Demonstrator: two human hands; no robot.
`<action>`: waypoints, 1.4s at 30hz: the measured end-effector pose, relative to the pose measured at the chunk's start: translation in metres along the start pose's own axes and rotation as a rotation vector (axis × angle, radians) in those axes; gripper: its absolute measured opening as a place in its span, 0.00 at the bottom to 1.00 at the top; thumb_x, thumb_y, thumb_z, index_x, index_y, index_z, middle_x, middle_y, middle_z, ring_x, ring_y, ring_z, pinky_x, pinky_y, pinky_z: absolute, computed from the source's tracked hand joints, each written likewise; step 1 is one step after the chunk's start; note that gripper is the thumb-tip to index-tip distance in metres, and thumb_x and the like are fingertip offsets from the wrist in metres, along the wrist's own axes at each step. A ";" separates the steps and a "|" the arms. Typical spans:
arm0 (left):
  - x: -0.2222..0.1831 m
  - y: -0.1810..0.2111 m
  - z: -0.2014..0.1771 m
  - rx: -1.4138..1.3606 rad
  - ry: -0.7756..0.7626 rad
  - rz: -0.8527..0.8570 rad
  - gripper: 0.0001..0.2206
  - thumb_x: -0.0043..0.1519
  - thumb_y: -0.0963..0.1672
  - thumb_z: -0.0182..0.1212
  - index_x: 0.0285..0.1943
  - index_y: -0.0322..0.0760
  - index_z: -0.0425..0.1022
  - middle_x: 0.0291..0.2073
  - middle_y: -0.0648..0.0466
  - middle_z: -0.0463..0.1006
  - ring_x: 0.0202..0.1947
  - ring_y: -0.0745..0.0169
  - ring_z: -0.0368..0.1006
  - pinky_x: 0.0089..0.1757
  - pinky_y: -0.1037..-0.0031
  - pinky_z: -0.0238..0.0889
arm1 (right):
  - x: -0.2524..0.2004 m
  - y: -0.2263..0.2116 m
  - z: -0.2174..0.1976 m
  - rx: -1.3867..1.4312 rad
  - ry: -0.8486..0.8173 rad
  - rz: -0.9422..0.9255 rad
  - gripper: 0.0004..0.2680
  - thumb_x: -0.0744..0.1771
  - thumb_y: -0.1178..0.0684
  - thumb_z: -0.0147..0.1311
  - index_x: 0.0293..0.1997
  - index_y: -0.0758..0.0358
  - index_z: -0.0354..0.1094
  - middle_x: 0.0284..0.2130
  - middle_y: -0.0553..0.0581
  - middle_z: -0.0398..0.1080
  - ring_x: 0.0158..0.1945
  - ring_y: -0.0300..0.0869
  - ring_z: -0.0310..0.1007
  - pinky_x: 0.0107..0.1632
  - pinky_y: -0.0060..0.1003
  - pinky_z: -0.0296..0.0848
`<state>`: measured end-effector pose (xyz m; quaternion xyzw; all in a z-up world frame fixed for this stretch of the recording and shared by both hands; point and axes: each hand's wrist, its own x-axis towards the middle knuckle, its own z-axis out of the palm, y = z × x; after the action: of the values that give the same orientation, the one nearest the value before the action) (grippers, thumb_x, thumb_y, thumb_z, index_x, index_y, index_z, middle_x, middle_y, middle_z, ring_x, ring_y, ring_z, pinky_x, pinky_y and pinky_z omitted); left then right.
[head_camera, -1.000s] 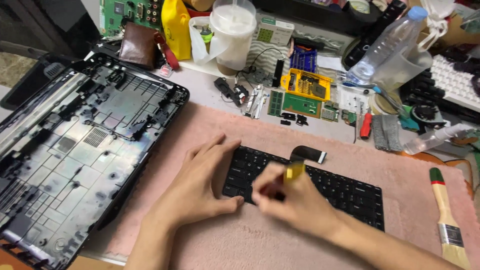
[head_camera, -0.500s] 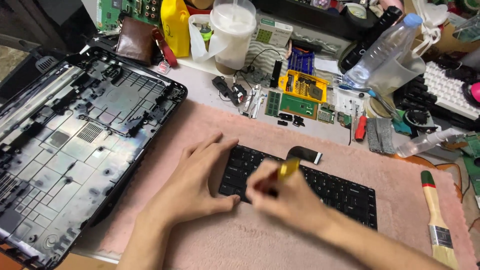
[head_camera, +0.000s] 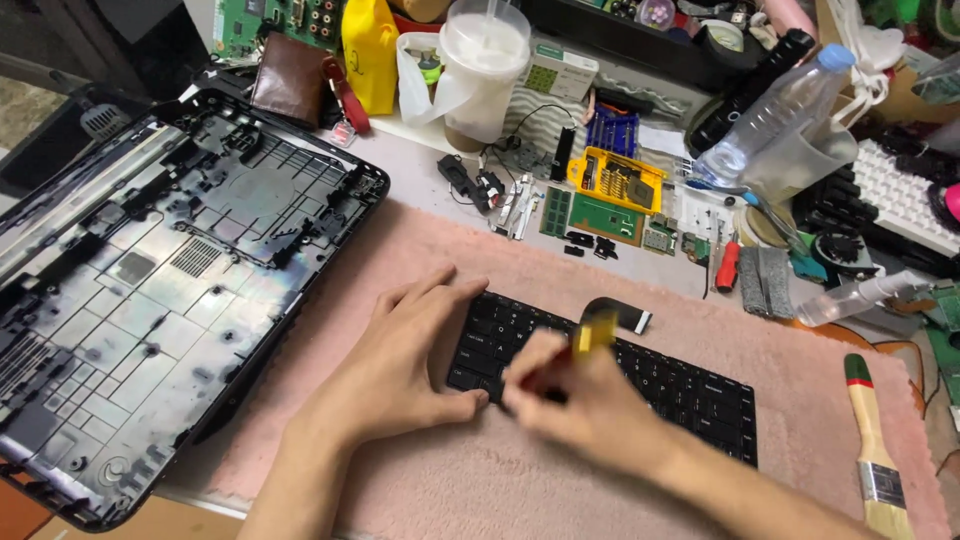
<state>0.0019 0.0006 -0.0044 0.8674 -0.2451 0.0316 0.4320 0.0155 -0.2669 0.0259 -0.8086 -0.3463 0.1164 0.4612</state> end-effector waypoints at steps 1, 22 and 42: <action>0.001 0.001 0.001 0.002 -0.004 0.002 0.52 0.48 0.50 0.83 0.87 0.40 0.61 0.82 0.38 0.69 0.89 0.37 0.50 0.73 0.44 0.43 | 0.008 0.012 -0.008 0.001 0.005 0.000 0.07 0.71 0.49 0.63 0.41 0.62 0.77 0.36 0.54 0.77 0.38 0.41 0.80 0.43 0.33 0.85; 0.000 -0.001 0.002 0.002 0.020 -0.007 0.52 0.49 0.52 0.83 0.86 0.38 0.63 0.81 0.38 0.71 0.87 0.33 0.52 0.74 0.46 0.42 | 0.028 0.018 -0.023 -0.255 0.230 0.251 0.05 0.72 0.49 0.60 0.44 0.56 0.78 0.36 0.51 0.81 0.34 0.39 0.75 0.41 0.35 0.73; -0.002 -0.003 -0.006 -0.102 -0.039 -0.024 0.54 0.49 0.48 0.83 0.89 0.43 0.57 0.86 0.38 0.64 0.90 0.38 0.46 0.76 0.45 0.33 | -0.002 -0.020 0.008 -0.155 -0.080 -0.051 0.06 0.71 0.52 0.62 0.39 0.62 0.80 0.37 0.53 0.81 0.38 0.39 0.83 0.43 0.32 0.84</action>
<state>0.0023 0.0071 -0.0035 0.8475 -0.2443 -0.0031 0.4712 0.0011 -0.2563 0.0382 -0.8276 -0.3929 0.1096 0.3857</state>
